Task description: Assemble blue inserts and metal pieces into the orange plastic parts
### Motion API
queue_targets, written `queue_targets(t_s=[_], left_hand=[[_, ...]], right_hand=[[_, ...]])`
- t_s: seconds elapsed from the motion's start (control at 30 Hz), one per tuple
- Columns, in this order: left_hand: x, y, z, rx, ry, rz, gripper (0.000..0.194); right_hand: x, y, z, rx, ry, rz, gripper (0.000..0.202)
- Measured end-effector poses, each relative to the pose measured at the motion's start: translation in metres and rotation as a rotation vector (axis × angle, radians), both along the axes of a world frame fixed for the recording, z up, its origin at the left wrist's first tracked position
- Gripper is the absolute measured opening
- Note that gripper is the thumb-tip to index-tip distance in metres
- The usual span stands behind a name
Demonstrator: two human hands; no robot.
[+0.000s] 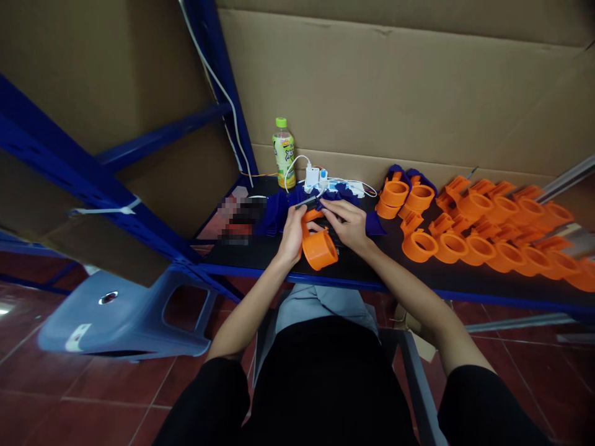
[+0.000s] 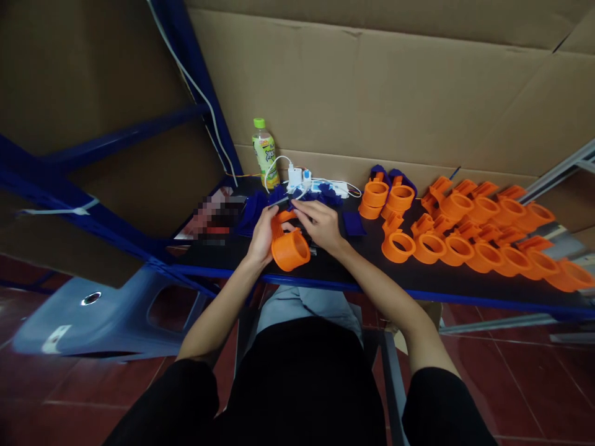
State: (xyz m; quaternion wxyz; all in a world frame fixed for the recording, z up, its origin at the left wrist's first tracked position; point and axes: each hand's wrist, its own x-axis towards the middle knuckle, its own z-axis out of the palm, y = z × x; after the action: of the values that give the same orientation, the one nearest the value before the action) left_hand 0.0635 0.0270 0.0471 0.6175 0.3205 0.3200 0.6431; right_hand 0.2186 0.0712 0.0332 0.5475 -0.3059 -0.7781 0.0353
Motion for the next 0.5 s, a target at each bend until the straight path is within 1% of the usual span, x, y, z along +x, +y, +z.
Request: queue_targets(t_s=[0.13,0.27,0.5], left_hand=[[0.0034,-0.0027,-0.0017,0.034,0.052,0.036,0.029],[0.0028,-0.0033,-0.0031,0.024,0.071,0.061,0.033],[0.0027,-0.0085,0.0015,0.024,0.043,0.059,0.033]], right_hand=[[-0.0022,-0.0039,-0.0018,-0.062,0.015,-0.029,0.032],[-0.0019,-0.0050,-0.0038,-0.142,-0.030,-0.019,0.035],[0.0025,-0.0058,-0.0072,-0.099,-0.180,-0.047,0.042]])
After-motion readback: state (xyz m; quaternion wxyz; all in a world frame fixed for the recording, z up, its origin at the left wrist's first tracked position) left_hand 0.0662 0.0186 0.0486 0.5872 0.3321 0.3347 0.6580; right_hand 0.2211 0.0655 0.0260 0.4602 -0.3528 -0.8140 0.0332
